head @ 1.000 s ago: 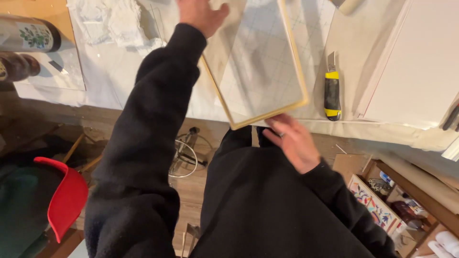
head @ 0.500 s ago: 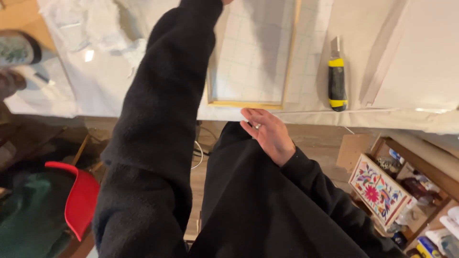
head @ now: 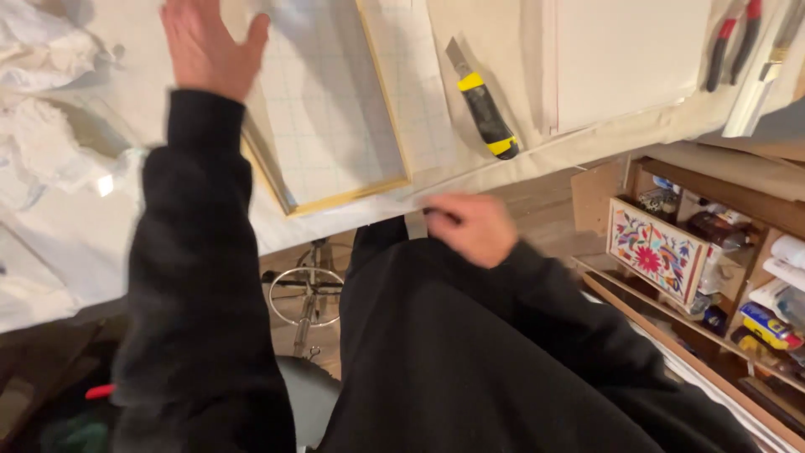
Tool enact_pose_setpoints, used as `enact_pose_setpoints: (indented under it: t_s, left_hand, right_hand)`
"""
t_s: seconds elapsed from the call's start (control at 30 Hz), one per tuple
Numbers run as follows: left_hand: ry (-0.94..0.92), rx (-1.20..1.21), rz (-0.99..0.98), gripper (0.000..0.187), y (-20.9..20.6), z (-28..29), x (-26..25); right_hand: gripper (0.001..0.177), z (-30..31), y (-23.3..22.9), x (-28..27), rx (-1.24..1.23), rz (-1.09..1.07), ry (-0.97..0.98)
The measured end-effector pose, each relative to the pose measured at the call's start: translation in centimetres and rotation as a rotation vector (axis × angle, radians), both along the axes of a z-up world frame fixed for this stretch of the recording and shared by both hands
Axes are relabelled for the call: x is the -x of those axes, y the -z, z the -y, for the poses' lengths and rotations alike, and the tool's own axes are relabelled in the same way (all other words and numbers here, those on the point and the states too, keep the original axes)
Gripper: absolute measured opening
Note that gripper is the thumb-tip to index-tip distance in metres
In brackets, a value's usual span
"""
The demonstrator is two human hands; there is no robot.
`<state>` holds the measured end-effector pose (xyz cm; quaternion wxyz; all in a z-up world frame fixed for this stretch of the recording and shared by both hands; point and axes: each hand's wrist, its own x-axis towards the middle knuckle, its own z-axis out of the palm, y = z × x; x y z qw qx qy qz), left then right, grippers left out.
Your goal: Applying adhesive spacers or mounting strips to the inside edge of a wooden picture frame.
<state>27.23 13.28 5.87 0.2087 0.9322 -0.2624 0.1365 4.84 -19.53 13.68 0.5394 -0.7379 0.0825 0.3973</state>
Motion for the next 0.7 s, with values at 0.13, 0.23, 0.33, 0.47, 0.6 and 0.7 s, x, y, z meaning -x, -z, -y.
enact_pose_setpoints:
  t_s: [0.13,0.23,0.33,0.47,0.6,0.7]
  left_hand:
    - [-0.127,0.302,-0.29,0.038,-4.4,3.6,8.8]
    - [-0.214,0.479,-0.63,0.03,-5.2,5.6,16.4]
    - [-0.306,0.605,-0.762,0.03,-6.0,7.5,21.9]
    - [-0.443,0.674,-0.811,0.03,-6.9,9.5,27.4]
    - [-0.533,0.711,-0.812,0.029,-6.8,10.2,30.5]
    - [-0.514,0.733,-0.863,0.028,-7.2,10.2,31.6]
  right_hand:
    - [0.018,8.5,0.8,-0.4,0.47,0.634,-0.067]
    - [0.016,11.4,2.2,-0.3,0.575,0.655,-0.136]
    - [0.014,12.8,2.3,-1.0,0.582,0.67,-0.203]
    - [0.024,13.1,2.0,-1.8,0.58,0.67,-0.27]
    - [0.014,14.5,2.9,-1.2,0.517,0.714,-0.346]
    - [0.01,14.8,1.3,-1.3,0.527,0.728,-0.423]
